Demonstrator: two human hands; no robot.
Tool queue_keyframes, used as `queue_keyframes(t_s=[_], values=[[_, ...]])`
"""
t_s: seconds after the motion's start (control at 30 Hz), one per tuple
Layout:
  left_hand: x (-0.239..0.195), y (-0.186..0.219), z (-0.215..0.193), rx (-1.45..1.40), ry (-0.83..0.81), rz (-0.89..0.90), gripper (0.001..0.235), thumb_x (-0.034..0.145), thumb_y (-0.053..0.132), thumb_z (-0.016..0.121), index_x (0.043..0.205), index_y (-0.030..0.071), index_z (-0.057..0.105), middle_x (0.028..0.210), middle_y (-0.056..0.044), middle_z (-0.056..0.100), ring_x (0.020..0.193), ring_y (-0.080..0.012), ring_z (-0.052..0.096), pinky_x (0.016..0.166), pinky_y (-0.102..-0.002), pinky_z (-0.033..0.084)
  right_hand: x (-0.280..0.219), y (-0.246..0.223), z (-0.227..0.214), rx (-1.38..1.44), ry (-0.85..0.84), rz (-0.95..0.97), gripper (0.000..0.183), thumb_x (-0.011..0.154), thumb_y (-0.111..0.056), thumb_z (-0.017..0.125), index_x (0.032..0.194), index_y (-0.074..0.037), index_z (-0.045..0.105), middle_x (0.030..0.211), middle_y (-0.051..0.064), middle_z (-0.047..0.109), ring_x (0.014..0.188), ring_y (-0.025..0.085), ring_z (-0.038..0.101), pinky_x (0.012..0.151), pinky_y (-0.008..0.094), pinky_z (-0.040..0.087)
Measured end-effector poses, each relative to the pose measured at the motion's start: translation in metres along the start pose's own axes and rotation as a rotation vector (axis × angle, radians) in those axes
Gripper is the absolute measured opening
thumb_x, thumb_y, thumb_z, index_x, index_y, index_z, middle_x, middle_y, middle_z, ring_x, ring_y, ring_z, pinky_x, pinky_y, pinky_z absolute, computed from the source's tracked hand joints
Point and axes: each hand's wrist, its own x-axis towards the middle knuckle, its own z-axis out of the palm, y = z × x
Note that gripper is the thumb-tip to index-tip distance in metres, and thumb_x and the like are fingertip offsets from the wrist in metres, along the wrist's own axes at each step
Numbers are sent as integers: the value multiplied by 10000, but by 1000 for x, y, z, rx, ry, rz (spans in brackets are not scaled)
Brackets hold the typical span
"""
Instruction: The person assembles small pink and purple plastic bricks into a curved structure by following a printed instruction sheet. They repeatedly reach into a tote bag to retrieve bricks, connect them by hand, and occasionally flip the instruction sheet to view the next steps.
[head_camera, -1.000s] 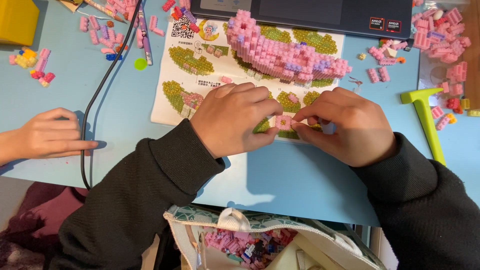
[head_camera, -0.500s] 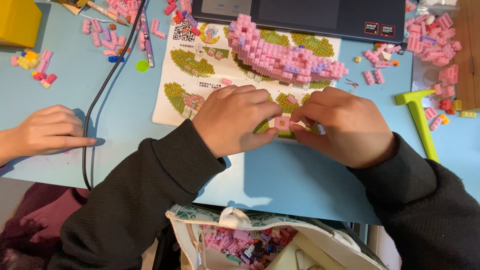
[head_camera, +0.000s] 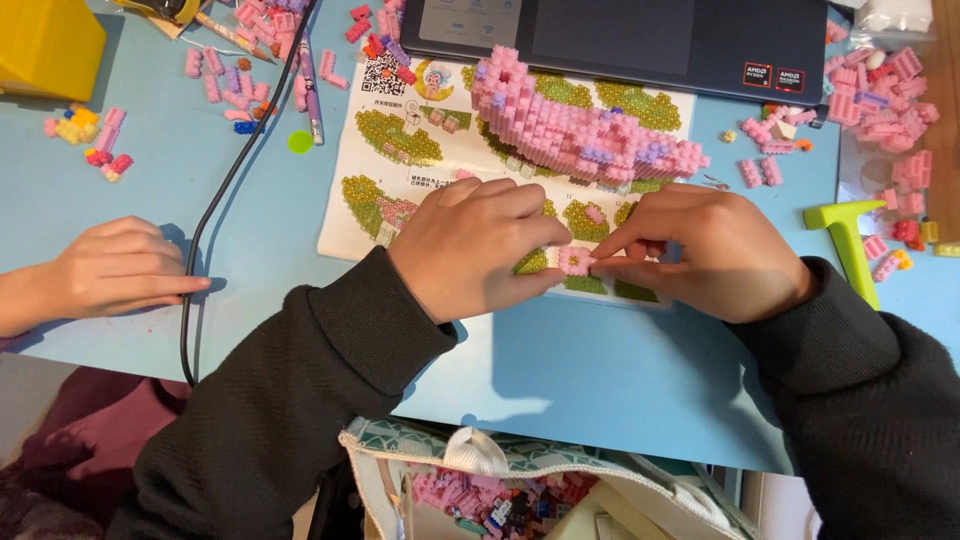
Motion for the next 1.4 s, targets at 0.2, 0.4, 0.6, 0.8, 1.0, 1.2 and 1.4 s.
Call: queue_keyframes(t_s=[0.2, 0.4, 0.6, 0.8, 1.0, 1.2, 1.4], values=[[-2, -7, -18, -63, 27, -4, 328, 861, 397, 696, 1068, 145, 665, 871, -15, 560, 714, -243, 579, 549, -417, 455, -5, 0, 2, -39, 157, -233, 142, 822, -224, 777, 937, -150, 738, 762, 1, 666, 650, 186, 586, 597, 344, 467], [-3, -9, -15, -40, -17, -27, 166, 845, 229, 584, 976, 166, 664, 873, -8, 538, 772, -238, 557, 616, -432, 450, -6, -7, 1, -54, 201, -266, 123, 834, -231, 778, 916, -154, 727, 741, -12, 664, 656, 195, 568, 622, 349, 454], [-2, -8, -18, -38, -26, -25, 96, 889, 231, 606, 890, 159, 670, 820, 0, 527, 751, -224, 545, 607, -416, 445, -4, -10, 1, 32, 172, -294, 88, 818, -181, 774, 903, -161, 756, 749, -20, 689, 701, 171, 604, 668, 334, 468], [0, -3, -21, -90, 77, 36, 81, 911, 213, 630, 891, 143, 666, 756, 6, 493, 659, -198, 499, 566, -379, 417, -5, -16, 0, 47, 249, -323, 66, 843, -111, 762, 899, -115, 727, 766, 11, 673, 678, 192, 571, 668, 333, 431], [4, 2, -20, -249, 57, 54, 63, 878, 201, 666, 913, 154, 643, 753, 12, 477, 643, -179, 464, 563, -350, 394, -6, -20, 3, -40, 389, -329, 136, 888, -162, 766, 988, -83, 720, 801, 34, 654, 706, 213, 553, 667, 340, 404], [8, 6, -19, -372, 63, 56, 106, 915, 232, 633, 934, 129, 650, 808, 1, 550, 632, -164, 507, 579, -347, 415, -5, -24, 4, 8, 422, -338, 93, 894, -126, 754, 956, -62, 726, 793, 42, 648, 690, 225, 525, 644, 336, 383], [9, 8, -20, -419, 127, 63, 71, 962, 150, 624, 964, 86, 655, 800, -35, 526, 652, -164, 498, 589, -313, 412, -5, -30, 4, 117, 446, -220, 157, 867, -102, 791, 995, -42, 722, 822, 42, 671, 680, 191, 513, 677, 315, 422]])
